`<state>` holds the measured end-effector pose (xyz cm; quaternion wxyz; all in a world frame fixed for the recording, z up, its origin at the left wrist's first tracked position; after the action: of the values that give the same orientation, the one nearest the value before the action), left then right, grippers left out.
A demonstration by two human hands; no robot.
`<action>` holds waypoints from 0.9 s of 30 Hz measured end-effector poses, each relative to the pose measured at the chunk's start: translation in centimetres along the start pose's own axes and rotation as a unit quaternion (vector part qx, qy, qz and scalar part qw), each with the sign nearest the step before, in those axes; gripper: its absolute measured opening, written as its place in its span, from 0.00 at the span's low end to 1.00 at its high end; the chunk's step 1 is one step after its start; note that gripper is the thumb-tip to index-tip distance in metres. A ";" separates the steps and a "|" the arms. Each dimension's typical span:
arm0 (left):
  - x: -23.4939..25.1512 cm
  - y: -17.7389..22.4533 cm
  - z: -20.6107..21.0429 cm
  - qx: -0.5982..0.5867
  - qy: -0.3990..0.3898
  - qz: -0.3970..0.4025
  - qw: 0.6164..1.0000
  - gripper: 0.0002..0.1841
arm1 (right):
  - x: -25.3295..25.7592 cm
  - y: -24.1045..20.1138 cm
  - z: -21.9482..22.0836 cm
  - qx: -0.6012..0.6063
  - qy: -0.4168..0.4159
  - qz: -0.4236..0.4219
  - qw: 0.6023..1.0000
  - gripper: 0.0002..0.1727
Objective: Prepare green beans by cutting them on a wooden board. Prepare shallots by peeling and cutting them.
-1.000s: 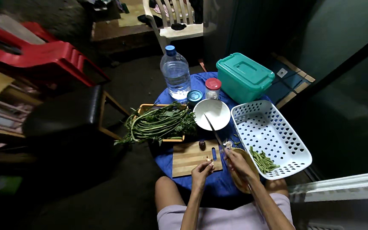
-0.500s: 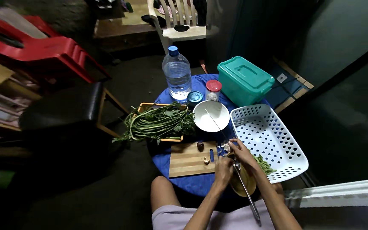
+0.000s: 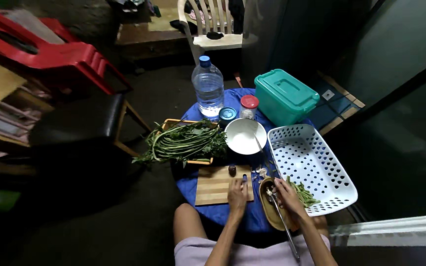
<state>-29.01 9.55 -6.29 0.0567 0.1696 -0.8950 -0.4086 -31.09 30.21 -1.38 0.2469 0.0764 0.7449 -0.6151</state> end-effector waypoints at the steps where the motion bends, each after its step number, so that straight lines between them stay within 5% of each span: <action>1: 0.2 -1.6 -0.3 0.013 -0.019 -0.057 0.998 0.21 | -0.3 0.4 0.4 0.004 -0.003 0.002 1.000 0.24; 3: 0.3 -3.6 -0.6 0.032 -0.050 -0.133 0.989 0.29 | -0.7 0.9 1.6 0.010 -0.009 0.002 1.000 0.24; 7: 0.0 -3.7 0.0 0.035 -0.066 -0.138 0.988 0.22 | -1.5 1.0 5.0 0.013 -0.047 0.001 0.999 0.24; 11: 0.1 -3.5 -1.5 -0.141 -0.052 -0.093 0.984 0.18 | -0.2 1.1 7.4 -0.007 -0.104 -0.005 0.994 0.26; 16: -1.8 -2.7 -3.7 -0.316 -0.195 -0.152 0.916 0.24 | 0.2 1.8 9.1 -0.024 -0.172 -0.013 0.985 0.28; 22: -2.1 -1.8 -5.4 -0.339 -0.169 -0.192 0.905 0.12 | -0.5 1.0 10.0 0.001 -0.183 -0.032 0.983 0.25; 27: -2.7 -1.6 -5.2 -0.357 -0.062 -0.250 0.898 0.08 | -0.4 0.9 10.3 0.029 -0.178 -0.030 0.983 0.28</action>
<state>-24.84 5.84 -3.98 -0.0460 0.3301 -0.6191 -0.7110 -27.53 20.66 -3.27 0.3545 -0.0491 0.6732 -0.6471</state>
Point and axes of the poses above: each hand's wrist, its own x-axis towards the middle knuckle, its own z-axis out of the palm, y = z × x, the point moved 7 cm from there along x, towards the middle knuckle, and after that the axes turned 1 degree about -z, right-handed, at the moved point
